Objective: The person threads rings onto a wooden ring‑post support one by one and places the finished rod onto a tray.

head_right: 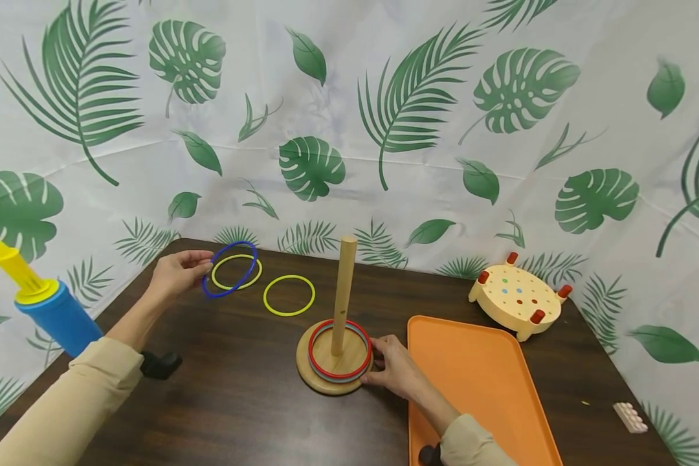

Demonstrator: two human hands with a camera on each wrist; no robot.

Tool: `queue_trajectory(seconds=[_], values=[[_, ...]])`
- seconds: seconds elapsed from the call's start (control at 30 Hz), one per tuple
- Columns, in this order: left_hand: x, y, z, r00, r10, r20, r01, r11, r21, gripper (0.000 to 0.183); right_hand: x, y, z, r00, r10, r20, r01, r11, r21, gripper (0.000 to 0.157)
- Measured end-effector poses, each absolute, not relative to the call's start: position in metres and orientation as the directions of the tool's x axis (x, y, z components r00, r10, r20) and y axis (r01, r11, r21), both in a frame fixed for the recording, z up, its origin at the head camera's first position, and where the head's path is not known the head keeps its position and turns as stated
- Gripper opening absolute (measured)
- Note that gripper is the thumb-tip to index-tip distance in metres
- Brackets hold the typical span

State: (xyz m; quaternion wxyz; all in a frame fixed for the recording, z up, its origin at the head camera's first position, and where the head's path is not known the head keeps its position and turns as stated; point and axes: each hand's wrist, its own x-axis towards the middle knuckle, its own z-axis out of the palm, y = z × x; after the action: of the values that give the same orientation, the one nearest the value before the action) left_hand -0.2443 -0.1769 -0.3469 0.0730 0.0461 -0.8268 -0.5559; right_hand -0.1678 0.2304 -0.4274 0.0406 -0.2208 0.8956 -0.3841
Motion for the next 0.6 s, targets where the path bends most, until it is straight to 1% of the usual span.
queue_trajectory(seconds=[0.13, 0.23, 0.6], values=[[-0.239, -0.152, -0.323, -0.989, -0.069, 0.128, 0.096, 0.351, 0.932, 0.031, -0.168, 0.231, -0.428, -0.899, -0.424, 0.107, -0.373, 0.617, -0.693, 0.066], [-0.235, -0.135, -0.309, -0.988, -0.016, 0.152, 0.139, 0.319, 0.937, 0.030, -0.168, 0.231, -0.429, -0.899, -0.424, 0.110, -0.375, 0.616, -0.693, 0.066], [-0.224, -0.089, -0.274, -0.972, 0.078, 0.224, 0.236, 0.215, 0.948, 0.028, -0.168, 0.231, -0.428, -0.897, -0.428, 0.113, -0.376, 0.602, -0.704, 0.065]])
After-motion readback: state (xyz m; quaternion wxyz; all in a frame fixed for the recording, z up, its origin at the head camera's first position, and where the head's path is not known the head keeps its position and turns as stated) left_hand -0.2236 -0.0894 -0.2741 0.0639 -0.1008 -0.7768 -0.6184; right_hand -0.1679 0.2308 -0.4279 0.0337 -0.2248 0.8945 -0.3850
